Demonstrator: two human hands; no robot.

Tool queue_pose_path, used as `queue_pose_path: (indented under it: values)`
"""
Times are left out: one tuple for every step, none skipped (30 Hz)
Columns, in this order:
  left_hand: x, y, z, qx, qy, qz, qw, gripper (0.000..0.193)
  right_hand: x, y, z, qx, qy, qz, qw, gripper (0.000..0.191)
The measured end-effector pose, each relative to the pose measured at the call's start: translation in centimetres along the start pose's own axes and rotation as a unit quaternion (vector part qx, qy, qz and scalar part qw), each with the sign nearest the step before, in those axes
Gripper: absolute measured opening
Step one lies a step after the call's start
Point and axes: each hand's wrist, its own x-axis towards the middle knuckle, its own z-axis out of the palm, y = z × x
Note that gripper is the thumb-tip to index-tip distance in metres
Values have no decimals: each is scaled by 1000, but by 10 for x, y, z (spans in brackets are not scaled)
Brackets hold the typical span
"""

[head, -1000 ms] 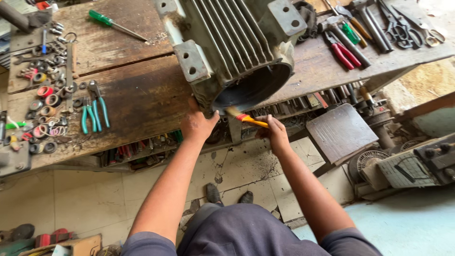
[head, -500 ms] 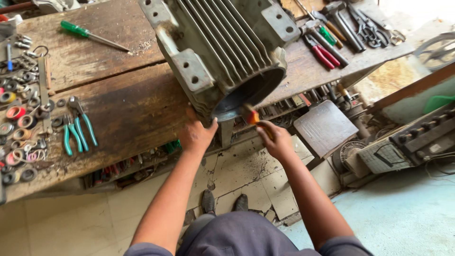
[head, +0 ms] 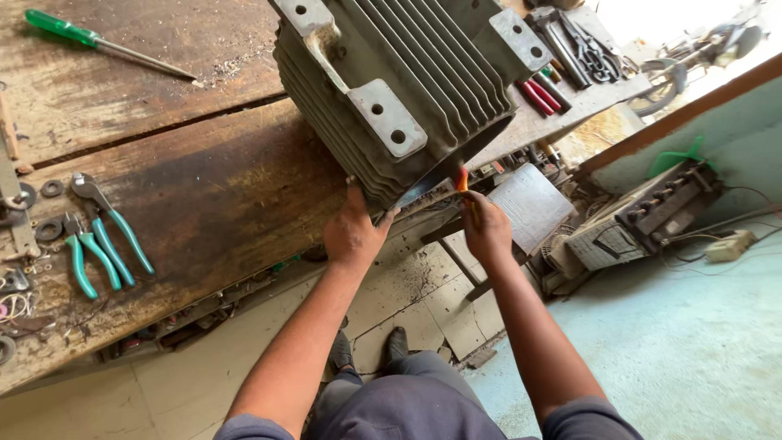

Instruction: The person pulls burnt copper wire windings out of an electric motor stator by hand, gathering and twisting the loose copper strands together and setting the extracted bundle aside. They then reposition the empty motor housing on the workbench and scrub its inner bore with a brush.

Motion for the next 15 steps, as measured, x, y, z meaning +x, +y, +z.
queue_pose_path:
  values:
    - [1,1,-1,-10,-19,-3,1000,97,-2,-2,2,-164,22,3,986,29]
    - [2,2,-3,-15,-8,1,1000,97,-5,-4,4,49,-12,50,997,30]
    - [3,4,-5,-19,2,7,1000,96,-9,-7,5,261,-44,93,960,30]
    - [4,5,-7,-22,13,13,1000,95,-12,-10,3,461,-74,130,875,31]
    - [5,7,-10,-17,2,7,1000,97,-14,-13,-2,460,-76,133,875,32]
    - [6,9,-13,-11,-8,0,1000,98,-13,-15,-11,459,-79,135,874,33]
    - [7,10,-16,-3,-16,-8,1000,99,-11,-17,-20,459,-84,137,874,33]
    - [8,12,-19,1,-32,-14,999,99,-5,-19,-27,390,-32,87,916,30]
    - [8,13,-22,5,-49,-20,999,98,4,-21,-34,318,21,38,947,27]
    - [9,15,-25,10,-68,-24,997,98,14,-23,-39,244,76,-11,967,24]
    - [10,18,-26,22,-79,-33,996,98,26,-26,-39,183,81,-11,980,26]
    - [11,20,-28,33,-88,-41,995,98,40,-29,-34,121,86,-13,989,30]
    - [12,23,-29,46,-96,-51,993,99,54,-34,-23,110,85,-32,990,31]
    - [13,27,-30,48,-97,-60,992,99,63,-37,-8,99,83,-52,990,31]
    - [15,30,-31,52,-96,-69,992,100,65,-39,8,139,85,-56,985,29]
